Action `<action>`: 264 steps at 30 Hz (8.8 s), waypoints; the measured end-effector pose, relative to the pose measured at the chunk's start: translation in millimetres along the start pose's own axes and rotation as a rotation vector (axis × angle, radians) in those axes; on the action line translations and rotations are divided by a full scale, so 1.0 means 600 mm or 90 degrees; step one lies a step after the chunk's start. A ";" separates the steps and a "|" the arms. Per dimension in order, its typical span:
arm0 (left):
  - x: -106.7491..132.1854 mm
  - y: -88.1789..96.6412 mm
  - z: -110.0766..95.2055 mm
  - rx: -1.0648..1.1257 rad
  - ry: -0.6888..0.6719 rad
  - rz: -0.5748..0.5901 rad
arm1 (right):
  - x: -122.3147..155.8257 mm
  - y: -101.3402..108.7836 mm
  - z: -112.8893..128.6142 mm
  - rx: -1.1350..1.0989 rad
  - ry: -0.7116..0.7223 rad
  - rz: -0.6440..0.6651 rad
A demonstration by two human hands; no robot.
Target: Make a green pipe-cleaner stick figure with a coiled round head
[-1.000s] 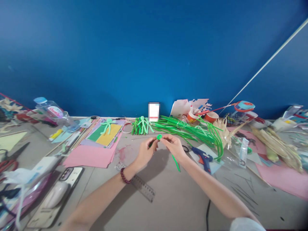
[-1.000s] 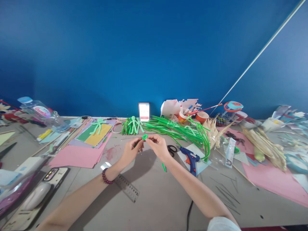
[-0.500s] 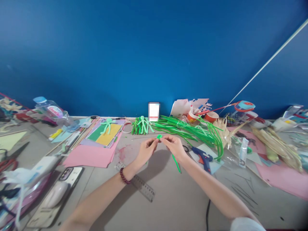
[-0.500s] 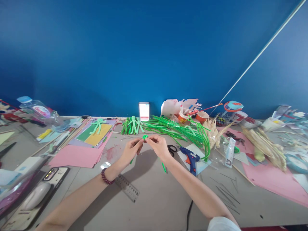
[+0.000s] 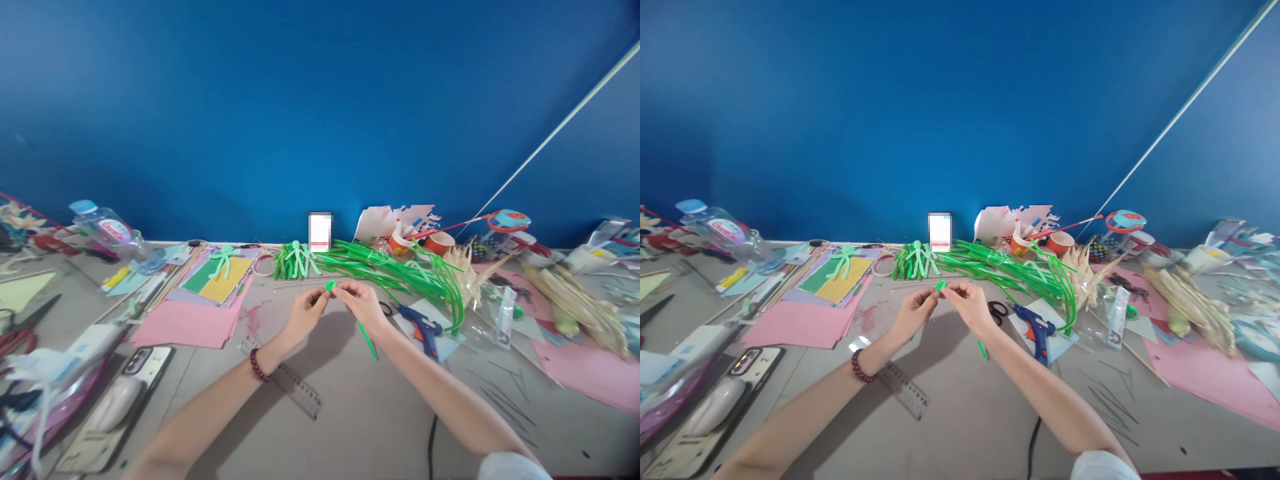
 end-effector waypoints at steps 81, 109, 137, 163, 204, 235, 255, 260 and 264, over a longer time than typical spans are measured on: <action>-0.005 -0.009 0.005 0.164 0.013 0.049 | -0.011 0.001 -0.006 -0.065 0.004 0.040; 0.002 -0.003 0.001 0.055 -0.032 0.005 | -0.006 -0.001 0.002 -0.080 0.000 0.057; 0.002 -0.020 0.005 0.250 0.127 0.129 | -0.008 -0.008 -0.003 -0.129 -0.031 0.105; 0.016 -0.040 0.022 0.535 0.244 0.300 | -0.005 -0.016 -0.009 -0.193 -0.079 0.211; 0.015 -0.033 0.014 0.505 0.263 0.260 | -0.016 -0.006 0.007 -0.141 0.009 0.233; -0.001 -0.010 0.002 0.118 0.064 0.160 | -0.013 0.009 0.048 0.136 0.155 0.256; 0.002 -0.011 0.009 0.260 0.144 0.220 | 0.000 0.006 0.061 0.249 0.331 0.217; 0.001 -0.014 0.012 0.295 0.138 0.213 | 0.005 0.005 0.065 0.260 0.370 0.182; 0.003 -0.016 0.012 0.310 0.145 0.196 | 0.007 0.004 0.066 0.249 0.359 0.179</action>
Point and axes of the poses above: each hand's wrist, its own x-axis away from the middle knuckle, its own y-axis out of the back of the hand, z = x × y, the point moved 5 cm from there along -x, towards the middle knuckle, and after that the axes turned 3 degrees about -z, right-handed, at the moved point
